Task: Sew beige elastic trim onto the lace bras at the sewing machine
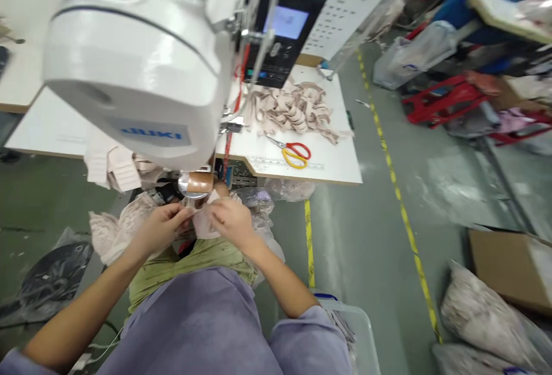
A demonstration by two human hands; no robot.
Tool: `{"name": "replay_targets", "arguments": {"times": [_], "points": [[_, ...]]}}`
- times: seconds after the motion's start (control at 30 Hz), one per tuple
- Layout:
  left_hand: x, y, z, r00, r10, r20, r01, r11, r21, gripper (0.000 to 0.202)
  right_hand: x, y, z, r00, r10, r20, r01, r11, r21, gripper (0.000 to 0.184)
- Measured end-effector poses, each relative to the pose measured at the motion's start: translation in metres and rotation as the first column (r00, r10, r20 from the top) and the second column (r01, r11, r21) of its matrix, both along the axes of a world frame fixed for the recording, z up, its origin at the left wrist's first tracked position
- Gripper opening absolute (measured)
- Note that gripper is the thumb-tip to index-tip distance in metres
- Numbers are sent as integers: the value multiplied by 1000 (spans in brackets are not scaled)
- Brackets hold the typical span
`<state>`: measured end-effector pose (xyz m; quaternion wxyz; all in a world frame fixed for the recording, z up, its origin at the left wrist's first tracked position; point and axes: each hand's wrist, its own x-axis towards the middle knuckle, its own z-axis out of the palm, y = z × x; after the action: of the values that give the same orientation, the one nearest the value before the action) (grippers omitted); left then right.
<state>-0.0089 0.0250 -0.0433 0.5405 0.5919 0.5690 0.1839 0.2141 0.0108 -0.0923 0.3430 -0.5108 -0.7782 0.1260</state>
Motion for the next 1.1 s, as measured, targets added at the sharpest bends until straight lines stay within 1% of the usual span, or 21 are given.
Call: {"name": "replay_targets", "arguments": {"times": [0.03,0.07,0.1,0.13,0.17,0.2,0.27,0.33,0.37,0.43,0.5,0.53,0.57,0.6,0.67,0.7,0.77,0.87,0.93,1.0,1.1], "points": [[-3,2,-2,1000,-2,3,2,1000,-27,45,24,14,1,995,-86,41,88,995,-38,28],[-5,5,-4,1000,1,13,0,999,-50,45,52,30,4,969,-227,99,234,970,-67,34],[-6,6,-5,999,10,31,-8,997,-71,45,80,47,9,905,-376,197,400,911,-97,40],[-7,7,-5,998,18,62,-12,995,-96,44,108,64,15,828,-456,326,518,844,-136,42],[-6,7,-3,994,22,103,-10,992,-124,44,133,80,21,757,-462,462,589,789,-177,43],[-5,6,-1,989,26,148,-3,989,-149,43,154,94,26,712,-420,562,616,758,-215,44],[-2,3,3,971,46,234,2,980,-201,42,181,113,34,696,-342,632,610,745,-268,44],[1,0,6,944,102,315,-15,963,-268,40,189,115,35,715,-272,644,567,765,-306,40],[1,-1,7,925,145,350,-33,951,-306,39,187,109,35,718,-249,650,549,777,-308,38],[0,-3,7,879,240,411,-78,924,-373,38,175,83,35,731,-262,630,532,797,-285,38],[-3,-3,5,828,313,464,-107,902,-418,36,154,41,38,792,-324,518,517,807,-286,41],[-4,-3,5,808,338,483,-111,892,-438,36,141,17,42,836,-330,439,494,801,-338,41],[-5,-4,5,791,356,497,-110,883,-457,35,126,-6,46,890,-275,365,419,809,-413,39],[-6,-4,4,778,369,509,-107,875,-472,34,110,-28,52,925,-230,302,347,833,-430,37],[-5,-4,4,761,390,518,-108,864,-492,33,77,-63,61,973,-69,222,160,891,-425,36],[-4,-5,4,757,395,520,-114,864,-490,33,61,-74,64,981,-6,194,86,910,-406,35],[-2,-6,5,763,383,521,-116,874,-472,34,35,-83,66,986,52,160,11,928,-372,34],[0,-8,8,796,337,503,-108,897,-429,37,14,-76,61,990,26,138,26,931,-365,32],[-1,-9,13,832,298,468,-101,910,-401,38,8,-67,57,990,39,132,15,922,-387,31],[-2,-11,17,885,244,397,-91,926,-366,38,7,-62,55,991,72,115,-18,910,-413,30],[-5,-13,23,939,170,299,-76,950,-303,33,10,-62,57,991,115,73,-72,897,-436,28]]}}
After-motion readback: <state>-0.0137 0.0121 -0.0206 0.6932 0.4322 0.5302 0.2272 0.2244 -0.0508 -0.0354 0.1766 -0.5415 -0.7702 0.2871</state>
